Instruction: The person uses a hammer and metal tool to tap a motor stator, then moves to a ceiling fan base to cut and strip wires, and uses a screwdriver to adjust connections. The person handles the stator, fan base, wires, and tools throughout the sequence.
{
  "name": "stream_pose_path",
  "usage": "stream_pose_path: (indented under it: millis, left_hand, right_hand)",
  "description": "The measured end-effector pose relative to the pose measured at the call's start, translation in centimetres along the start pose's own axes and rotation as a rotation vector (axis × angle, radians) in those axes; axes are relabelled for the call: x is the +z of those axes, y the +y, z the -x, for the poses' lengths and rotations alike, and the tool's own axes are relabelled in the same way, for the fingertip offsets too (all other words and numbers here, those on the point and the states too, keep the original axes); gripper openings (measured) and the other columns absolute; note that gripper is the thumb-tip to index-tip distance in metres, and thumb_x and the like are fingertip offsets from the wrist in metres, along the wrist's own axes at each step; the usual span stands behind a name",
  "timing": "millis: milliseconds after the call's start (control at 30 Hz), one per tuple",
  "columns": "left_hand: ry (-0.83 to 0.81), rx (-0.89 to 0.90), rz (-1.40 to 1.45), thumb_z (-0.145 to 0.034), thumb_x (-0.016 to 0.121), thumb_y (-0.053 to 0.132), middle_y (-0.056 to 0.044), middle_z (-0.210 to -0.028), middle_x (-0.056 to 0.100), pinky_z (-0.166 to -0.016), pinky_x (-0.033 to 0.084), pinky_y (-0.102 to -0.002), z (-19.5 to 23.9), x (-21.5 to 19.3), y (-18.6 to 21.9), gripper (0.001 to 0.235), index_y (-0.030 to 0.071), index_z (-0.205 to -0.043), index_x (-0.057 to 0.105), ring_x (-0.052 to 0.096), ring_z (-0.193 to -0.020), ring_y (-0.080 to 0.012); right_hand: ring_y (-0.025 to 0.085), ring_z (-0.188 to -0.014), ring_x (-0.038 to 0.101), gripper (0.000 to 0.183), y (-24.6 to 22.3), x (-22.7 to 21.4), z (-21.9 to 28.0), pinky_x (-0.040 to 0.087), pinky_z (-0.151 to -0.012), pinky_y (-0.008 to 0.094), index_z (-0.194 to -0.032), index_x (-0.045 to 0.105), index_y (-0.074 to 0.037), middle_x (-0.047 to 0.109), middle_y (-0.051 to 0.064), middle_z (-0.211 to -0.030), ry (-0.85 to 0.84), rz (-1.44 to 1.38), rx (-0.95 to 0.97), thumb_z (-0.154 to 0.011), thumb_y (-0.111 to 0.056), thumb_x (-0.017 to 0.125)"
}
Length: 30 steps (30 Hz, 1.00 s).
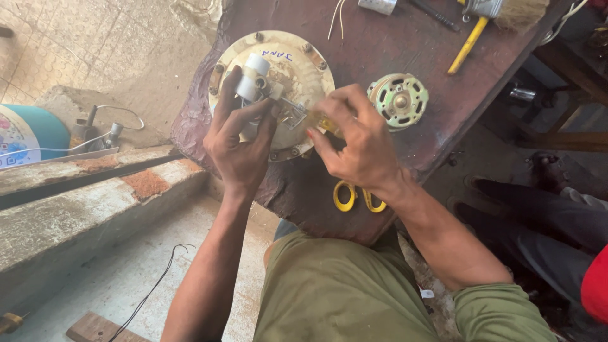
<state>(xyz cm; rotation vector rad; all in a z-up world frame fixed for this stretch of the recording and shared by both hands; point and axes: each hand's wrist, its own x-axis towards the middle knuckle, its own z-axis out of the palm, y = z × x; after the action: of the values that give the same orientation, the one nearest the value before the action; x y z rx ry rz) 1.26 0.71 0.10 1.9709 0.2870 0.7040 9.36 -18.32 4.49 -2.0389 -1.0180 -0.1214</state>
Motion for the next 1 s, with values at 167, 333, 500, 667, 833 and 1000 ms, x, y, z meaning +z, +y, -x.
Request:
stream_pose_path:
  millis: [167,333,500,667,833,1000]
  left_hand:
    - [0.006,0.049,-0.021,-0.091,0.085,0.003,-0.021,-0.155,0.053,-0.116,0.056,-0.043,0.18,0.14,-0.06,0.017,0.007,-0.106,0.08,0.059,-0.143,-0.0347]
    - [0.001,-0.011,0.008,-0.091,0.084,0.005,-0.021,-0.155,0.053,-0.115,0.058,-0.043,0.12,0.12,-0.1,0.016,0.008,-0.106,0.079,0.061,-0.14,-0.0327]
    - [0.011,0.066,-0.056,-0.093,0.085,0.003,-0.022,-0.155,0.053,-0.118,0.054,-0.043,0.61,0.3,-0.34,0.021,0.009,-0.111,0.075,0.055,-0.147,-0.0345]
    - [0.037,0.057,0.143,-0.099,0.081,0.003,-0.02,-0.157,0.052,-0.124,0.052,-0.043,0.48,0.8,-0.38,0.051,0.007,-0.139,0.05,0.053,-0.149,-0.0331]
    - [0.021,0.088,0.005,-0.097,0.084,0.001,-0.023,-0.155,0.054,-0.114,0.057,-0.039,0.71,0.53,-0.57,0.041,0.008,-0.128,0.058,0.059,-0.144,-0.0328]
    - [0.025,0.131,-0.073,-0.094,0.087,0.003,-0.024,-0.15,0.057,-0.112,0.058,-0.041,0.16,0.34,-0.35,0.035,0.007,-0.119,0.063,0.061,-0.141,-0.0324]
  right_hand:
    - [0.025,-0.079,0.07,0.024,-0.12,-0.07,-0.15,0.055,-0.067,0.037,-0.114,0.071,-0.002,0.068,0.011,-0.096,0.013,0.024,0.031,-0.095,-0.01,0.081]
    - [0.027,-0.084,0.069,0.029,-0.1,-0.08,-0.34,0.057,-0.069,0.034,-0.109,0.067,0.003,0.061,0.018,-0.101,-0.003,-0.05,-0.028,-0.087,-0.009,0.08]
    - [0.025,-0.075,0.069,0.025,-0.06,-0.01,-0.13,0.053,-0.063,0.037,-0.115,0.072,-0.001,0.067,0.011,-0.092,-0.09,0.02,0.105,-0.093,-0.009,0.08]
    - [0.026,-0.088,0.07,0.029,0.32,0.06,-0.6,0.058,-0.073,0.034,-0.115,0.065,0.002,0.063,0.014,-0.102,-0.028,-0.082,-0.022,-0.091,-0.007,0.08]
    - [0.025,-0.081,0.07,0.028,0.12,-0.27,0.1,0.056,-0.069,0.036,-0.118,0.071,0.0,0.067,0.012,-0.099,-0.042,0.033,-0.011,-0.093,-0.005,0.083]
    - [0.027,-0.078,0.067,0.031,-0.41,0.12,-0.5,0.053,-0.065,0.038,-0.114,0.068,0.003,0.064,0.015,-0.093,-0.082,0.063,0.021,-0.089,-0.008,0.083]
